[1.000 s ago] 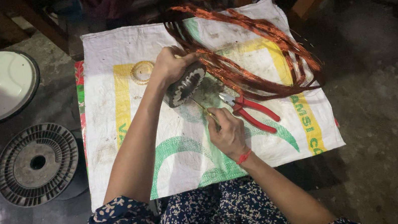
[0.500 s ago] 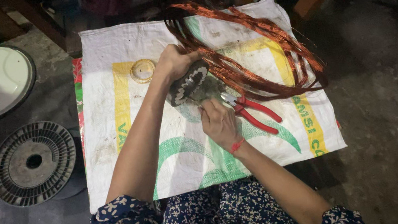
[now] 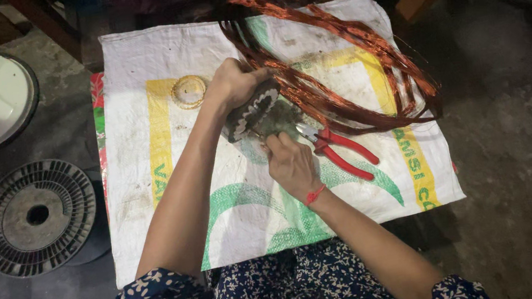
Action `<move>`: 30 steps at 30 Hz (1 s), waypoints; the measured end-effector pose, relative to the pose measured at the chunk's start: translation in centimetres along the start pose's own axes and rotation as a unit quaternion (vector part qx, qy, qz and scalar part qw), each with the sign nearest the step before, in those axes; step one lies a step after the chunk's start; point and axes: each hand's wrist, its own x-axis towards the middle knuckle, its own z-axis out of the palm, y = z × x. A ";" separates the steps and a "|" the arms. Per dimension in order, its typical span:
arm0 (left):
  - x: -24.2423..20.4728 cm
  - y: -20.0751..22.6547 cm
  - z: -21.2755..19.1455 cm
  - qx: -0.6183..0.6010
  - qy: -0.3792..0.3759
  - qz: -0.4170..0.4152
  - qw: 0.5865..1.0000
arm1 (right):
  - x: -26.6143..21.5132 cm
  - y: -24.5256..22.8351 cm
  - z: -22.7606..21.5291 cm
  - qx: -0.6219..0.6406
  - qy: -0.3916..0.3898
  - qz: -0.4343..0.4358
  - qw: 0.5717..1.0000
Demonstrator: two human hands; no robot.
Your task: The person is seated on the floor and uses pliers and a screwdriver to remove copper windings from a cylindrical motor component. They repeatedly pry and pull the wires from the slots, working methodically around the component.
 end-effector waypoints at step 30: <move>0.6 2.8 0.6 0.078 0.048 -0.058 0.994 | -1.3 -0.1 -3.4 0.108 0.067 0.094 0.987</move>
